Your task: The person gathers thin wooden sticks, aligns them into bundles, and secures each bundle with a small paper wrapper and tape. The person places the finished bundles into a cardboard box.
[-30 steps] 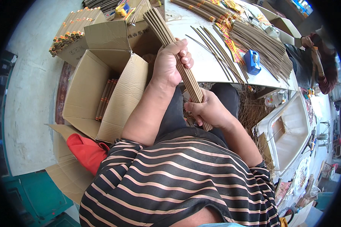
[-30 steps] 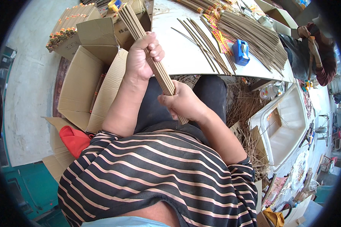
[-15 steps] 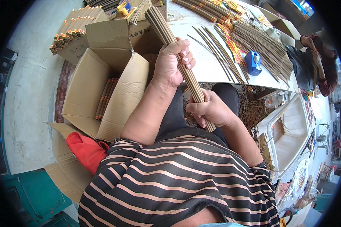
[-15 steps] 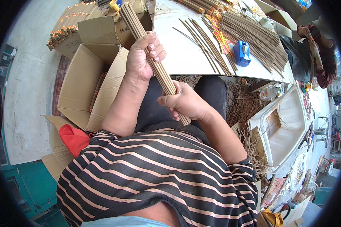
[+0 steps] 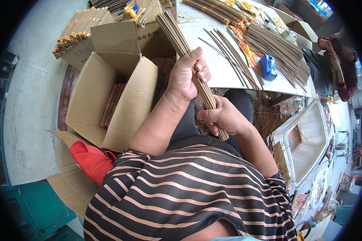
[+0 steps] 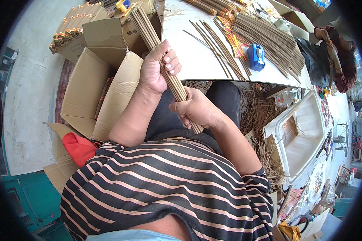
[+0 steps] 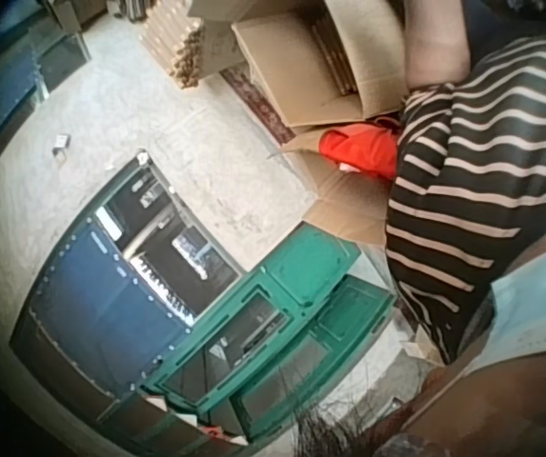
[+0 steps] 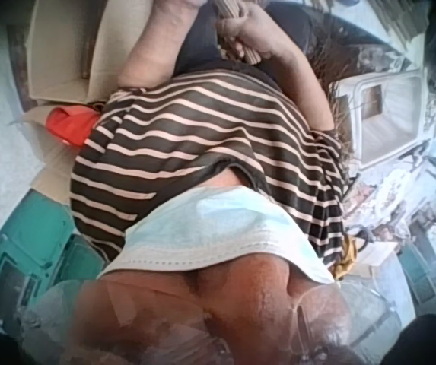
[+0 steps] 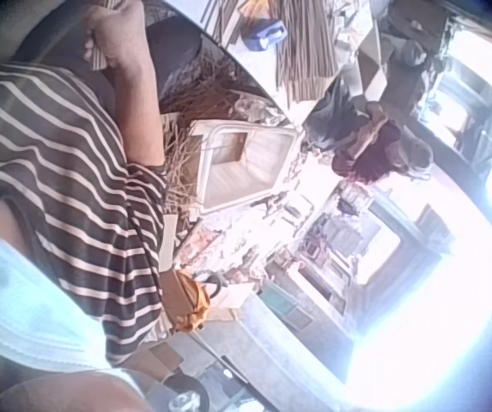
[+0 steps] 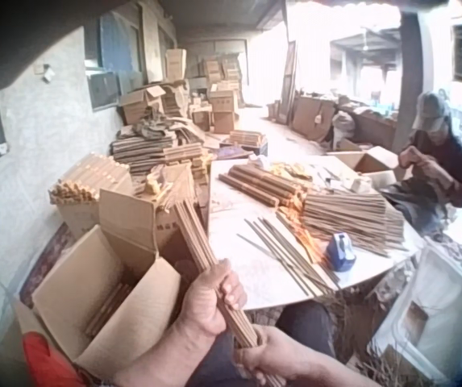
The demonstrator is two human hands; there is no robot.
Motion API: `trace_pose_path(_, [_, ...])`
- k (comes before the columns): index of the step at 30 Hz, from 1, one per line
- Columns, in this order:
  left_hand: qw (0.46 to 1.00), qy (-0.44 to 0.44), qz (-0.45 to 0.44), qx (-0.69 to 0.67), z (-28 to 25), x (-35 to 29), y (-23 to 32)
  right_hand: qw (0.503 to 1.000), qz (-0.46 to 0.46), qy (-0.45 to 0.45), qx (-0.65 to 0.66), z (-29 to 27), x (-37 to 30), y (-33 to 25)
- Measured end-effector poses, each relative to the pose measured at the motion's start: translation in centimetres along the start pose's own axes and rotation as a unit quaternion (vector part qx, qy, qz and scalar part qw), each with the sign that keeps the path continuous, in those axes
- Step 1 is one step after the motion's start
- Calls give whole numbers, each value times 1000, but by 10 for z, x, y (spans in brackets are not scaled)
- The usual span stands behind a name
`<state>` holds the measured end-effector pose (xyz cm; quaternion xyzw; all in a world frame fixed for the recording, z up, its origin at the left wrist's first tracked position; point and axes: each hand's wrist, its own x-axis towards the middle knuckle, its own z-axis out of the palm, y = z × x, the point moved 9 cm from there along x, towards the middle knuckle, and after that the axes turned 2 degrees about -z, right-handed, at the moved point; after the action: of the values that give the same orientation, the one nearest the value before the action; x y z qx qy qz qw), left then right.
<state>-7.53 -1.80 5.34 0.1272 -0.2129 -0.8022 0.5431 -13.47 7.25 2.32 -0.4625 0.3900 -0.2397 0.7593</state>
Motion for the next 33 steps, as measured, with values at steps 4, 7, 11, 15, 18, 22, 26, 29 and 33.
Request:
trace_pose_path(4, [995,67,40,60,-2,-1,10,984,-96,83,-126,-13,0,-17])
trace_pose_path(7, [983,104,84,123,-2,-4,25,874,-256,228,-346,-21,-16,-45])
trace_pose_path(11, [977,122,114,130,-8,-7,31,825,-221,287,-434,-17,-26,-64])
trace_pose_path(15, [975,101,129,152,-5,-8,29,867,-158,268,-389,-27,-14,-50])
trace_pose_path(18, [976,101,125,148,-5,-8,28,892,-138,249,-352,-31,-10,-48])
trace_pose_path(22, [981,102,111,126,-9,-6,26,918,-99,201,-327,-30,-5,-49])
trace_pose_path(26, [981,102,106,125,-9,-5,25,919,-101,203,-323,-31,-5,-51])
trace_pose_path(29, [982,101,106,122,-11,-4,25,919,-98,200,-324,-31,-5,-53])
trace_pose_path(33, [983,93,106,114,-11,-2,25,918,-119,200,-321,-31,-7,-55])
